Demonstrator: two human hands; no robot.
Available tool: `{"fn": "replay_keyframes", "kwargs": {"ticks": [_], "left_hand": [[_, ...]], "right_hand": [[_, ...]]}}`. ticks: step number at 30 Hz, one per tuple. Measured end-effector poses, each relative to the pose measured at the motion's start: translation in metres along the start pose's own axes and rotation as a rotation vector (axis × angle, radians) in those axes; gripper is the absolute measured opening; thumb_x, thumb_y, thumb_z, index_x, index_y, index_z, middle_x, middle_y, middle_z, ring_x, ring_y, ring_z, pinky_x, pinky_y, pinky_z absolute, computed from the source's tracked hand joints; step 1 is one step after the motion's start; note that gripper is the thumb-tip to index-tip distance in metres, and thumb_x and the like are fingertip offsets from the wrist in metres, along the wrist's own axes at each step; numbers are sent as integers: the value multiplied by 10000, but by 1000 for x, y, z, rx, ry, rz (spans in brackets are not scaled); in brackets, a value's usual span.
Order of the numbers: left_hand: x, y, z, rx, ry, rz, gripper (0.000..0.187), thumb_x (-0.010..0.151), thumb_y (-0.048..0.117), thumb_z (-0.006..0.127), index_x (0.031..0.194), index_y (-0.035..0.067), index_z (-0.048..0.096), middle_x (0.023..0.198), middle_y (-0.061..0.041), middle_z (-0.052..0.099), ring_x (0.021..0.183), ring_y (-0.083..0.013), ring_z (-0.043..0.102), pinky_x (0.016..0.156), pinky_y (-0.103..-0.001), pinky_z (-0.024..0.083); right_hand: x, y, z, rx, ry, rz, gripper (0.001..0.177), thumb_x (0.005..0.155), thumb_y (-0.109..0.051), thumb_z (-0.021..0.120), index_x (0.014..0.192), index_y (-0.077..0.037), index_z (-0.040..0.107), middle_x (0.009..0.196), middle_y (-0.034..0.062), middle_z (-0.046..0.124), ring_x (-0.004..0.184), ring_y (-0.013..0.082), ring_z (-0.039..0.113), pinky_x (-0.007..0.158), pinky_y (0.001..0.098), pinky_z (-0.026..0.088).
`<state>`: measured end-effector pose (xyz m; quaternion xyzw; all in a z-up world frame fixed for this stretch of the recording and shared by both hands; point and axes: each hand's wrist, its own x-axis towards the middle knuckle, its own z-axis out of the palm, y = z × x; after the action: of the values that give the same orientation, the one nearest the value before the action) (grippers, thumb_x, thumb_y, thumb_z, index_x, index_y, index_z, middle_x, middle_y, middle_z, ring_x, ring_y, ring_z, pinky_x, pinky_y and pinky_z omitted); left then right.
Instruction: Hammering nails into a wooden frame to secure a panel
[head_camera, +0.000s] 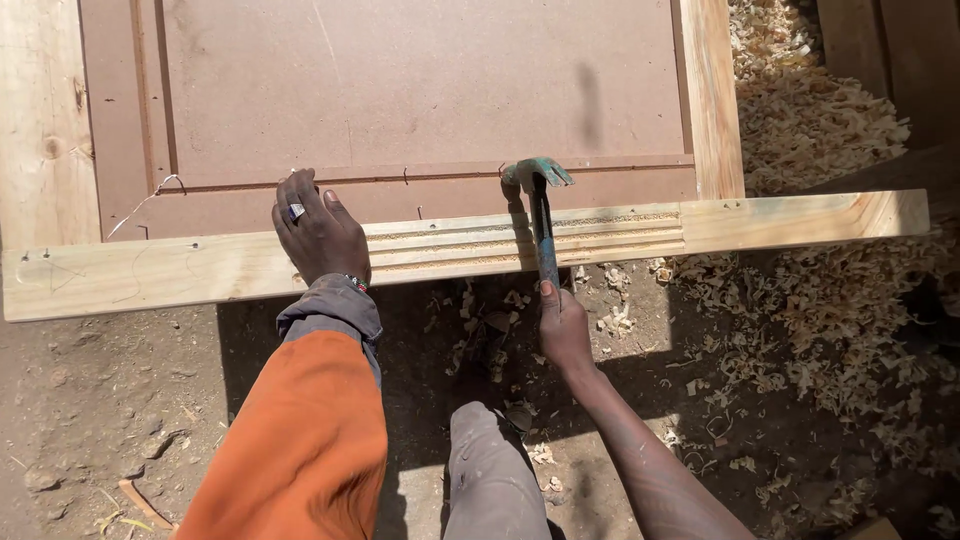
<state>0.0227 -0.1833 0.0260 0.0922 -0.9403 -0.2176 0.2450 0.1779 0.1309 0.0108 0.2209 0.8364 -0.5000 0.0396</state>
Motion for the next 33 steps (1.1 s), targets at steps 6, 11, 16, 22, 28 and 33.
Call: {"fn": "replay_keyframes", "kwargs": {"ticks": [6,11,16,22,28,33], "left_hand": [[-5,2,9,142,-84,-68,269,1042,164,523,1302,110,564,1410,-71,529,1420,-301,393,1190,-446,266],[-1,8,8,186,-112,-55,272,1038,165,517,1305,116,527,1416,-61,503,1433,-286,357,1205,-448,247],[0,5,12,237,-90,-57,283,1030,175,515,1310,135,528,1412,-52,505,1429,-282,361,1191,-449,265],[1,5,11,260,-88,-26,283,1017,161,522,1297,121,522,1399,-73,495,1415,-300,361,1175,-455,272],[-2,0,18,245,-53,-18,280,1010,177,526,1286,129,525,1397,-70,505,1417,-304,370,1175,-474,267],[3,12,0,213,-125,-39,261,1030,119,482,1290,104,503,1402,-106,487,1414,-325,365,1197,-473,238]], "right_hand": [[-37,-41,-28,757,71,-77,392,1073,-323,501,773,-83,578,546,83,493,413,178,452,359,261,358],[-42,-3,4,82,40,-193,387,1126,-260,352,839,-77,534,579,95,446,502,210,426,469,330,375],[-36,-50,-11,511,40,21,538,1138,-404,384,780,-44,560,452,75,410,319,153,326,306,290,286],[-39,-6,9,591,63,-249,385,1075,-333,530,768,-161,373,583,-11,313,395,68,279,393,154,217],[-26,-85,-22,319,31,-223,552,1108,-359,457,625,-103,529,396,50,419,280,138,381,274,261,332],[-32,-30,-7,631,188,-488,622,1001,-609,495,758,-36,494,418,83,376,247,161,353,235,246,291]]}}
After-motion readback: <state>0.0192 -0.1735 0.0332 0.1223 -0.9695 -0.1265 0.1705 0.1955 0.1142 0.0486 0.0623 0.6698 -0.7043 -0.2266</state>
